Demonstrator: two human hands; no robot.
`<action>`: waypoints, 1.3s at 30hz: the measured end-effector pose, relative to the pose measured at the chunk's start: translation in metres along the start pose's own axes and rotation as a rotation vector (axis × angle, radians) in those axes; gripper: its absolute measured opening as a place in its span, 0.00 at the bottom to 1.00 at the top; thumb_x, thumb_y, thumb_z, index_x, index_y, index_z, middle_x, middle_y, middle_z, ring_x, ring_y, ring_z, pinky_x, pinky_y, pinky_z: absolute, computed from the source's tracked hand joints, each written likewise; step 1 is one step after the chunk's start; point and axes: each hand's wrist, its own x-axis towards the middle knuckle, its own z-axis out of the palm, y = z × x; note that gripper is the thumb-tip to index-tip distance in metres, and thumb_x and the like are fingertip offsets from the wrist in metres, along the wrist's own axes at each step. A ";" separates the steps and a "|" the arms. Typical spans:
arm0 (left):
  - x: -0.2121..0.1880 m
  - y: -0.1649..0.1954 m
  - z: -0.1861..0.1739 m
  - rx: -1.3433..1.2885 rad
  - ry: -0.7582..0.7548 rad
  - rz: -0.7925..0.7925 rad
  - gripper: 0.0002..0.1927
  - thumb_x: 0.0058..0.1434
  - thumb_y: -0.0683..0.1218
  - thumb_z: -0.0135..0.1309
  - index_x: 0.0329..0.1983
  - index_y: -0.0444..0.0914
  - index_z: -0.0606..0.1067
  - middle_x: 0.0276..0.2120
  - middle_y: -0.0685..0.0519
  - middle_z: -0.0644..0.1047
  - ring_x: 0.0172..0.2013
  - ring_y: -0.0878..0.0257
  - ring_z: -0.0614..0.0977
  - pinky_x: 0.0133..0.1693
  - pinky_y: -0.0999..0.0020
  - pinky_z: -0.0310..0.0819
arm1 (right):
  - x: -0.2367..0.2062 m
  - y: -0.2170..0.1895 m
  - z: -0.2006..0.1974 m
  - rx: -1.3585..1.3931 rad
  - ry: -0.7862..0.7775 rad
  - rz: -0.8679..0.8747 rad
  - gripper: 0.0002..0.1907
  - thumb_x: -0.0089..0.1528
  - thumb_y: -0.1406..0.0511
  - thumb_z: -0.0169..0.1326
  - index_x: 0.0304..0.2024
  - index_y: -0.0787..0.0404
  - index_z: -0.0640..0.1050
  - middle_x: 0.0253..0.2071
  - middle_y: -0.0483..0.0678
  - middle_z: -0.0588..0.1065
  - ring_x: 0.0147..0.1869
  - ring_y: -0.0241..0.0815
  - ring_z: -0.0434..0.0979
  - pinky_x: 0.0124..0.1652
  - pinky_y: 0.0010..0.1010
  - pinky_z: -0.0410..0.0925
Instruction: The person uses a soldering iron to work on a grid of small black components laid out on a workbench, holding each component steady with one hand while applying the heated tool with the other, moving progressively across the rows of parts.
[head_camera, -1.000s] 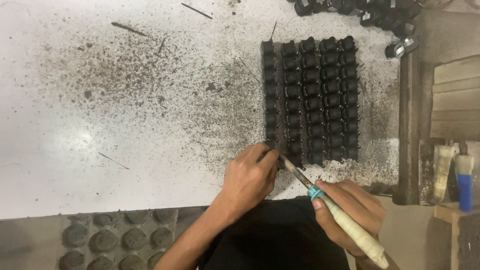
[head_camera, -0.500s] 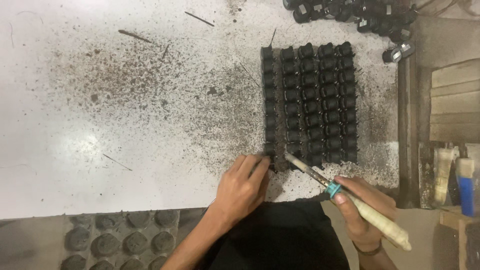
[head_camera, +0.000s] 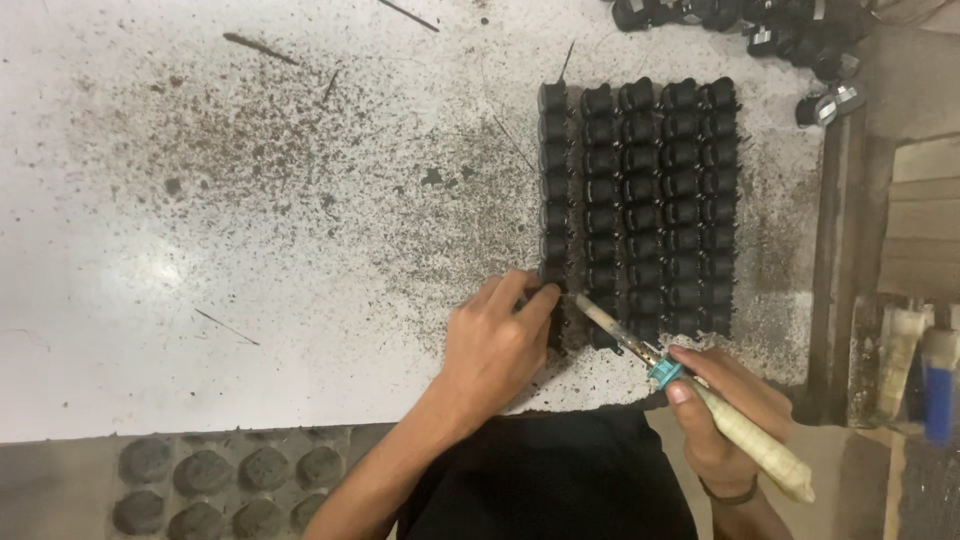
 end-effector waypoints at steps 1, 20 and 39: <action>-0.001 -0.001 0.000 -0.005 -0.014 -0.001 0.15 0.52 0.35 0.59 0.44 0.34 0.80 0.40 0.49 0.77 0.36 0.55 0.82 0.30 0.62 0.78 | 0.001 -0.002 0.001 -0.007 0.000 -0.011 0.16 0.62 0.66 0.58 0.48 0.73 0.80 0.31 0.55 0.79 0.30 0.37 0.79 0.31 0.21 0.69; 0.006 0.004 0.003 -0.043 -0.044 -0.018 0.11 0.52 0.35 0.61 0.40 0.31 0.81 0.37 0.45 0.78 0.34 0.54 0.83 0.28 0.62 0.78 | 0.024 -0.047 0.002 -0.267 -0.167 -0.116 0.13 0.59 0.68 0.61 0.43 0.71 0.81 0.30 0.56 0.80 0.32 0.43 0.83 0.32 0.29 0.74; 0.037 0.038 -0.114 0.062 0.330 0.267 0.09 0.60 0.31 0.58 0.43 0.30 0.77 0.27 0.51 0.80 0.19 0.68 0.74 0.17 0.71 0.62 | 0.021 -0.010 -0.006 -0.085 0.030 -0.064 0.14 0.61 0.67 0.61 0.46 0.71 0.82 0.31 0.52 0.80 0.28 0.35 0.79 0.26 0.21 0.68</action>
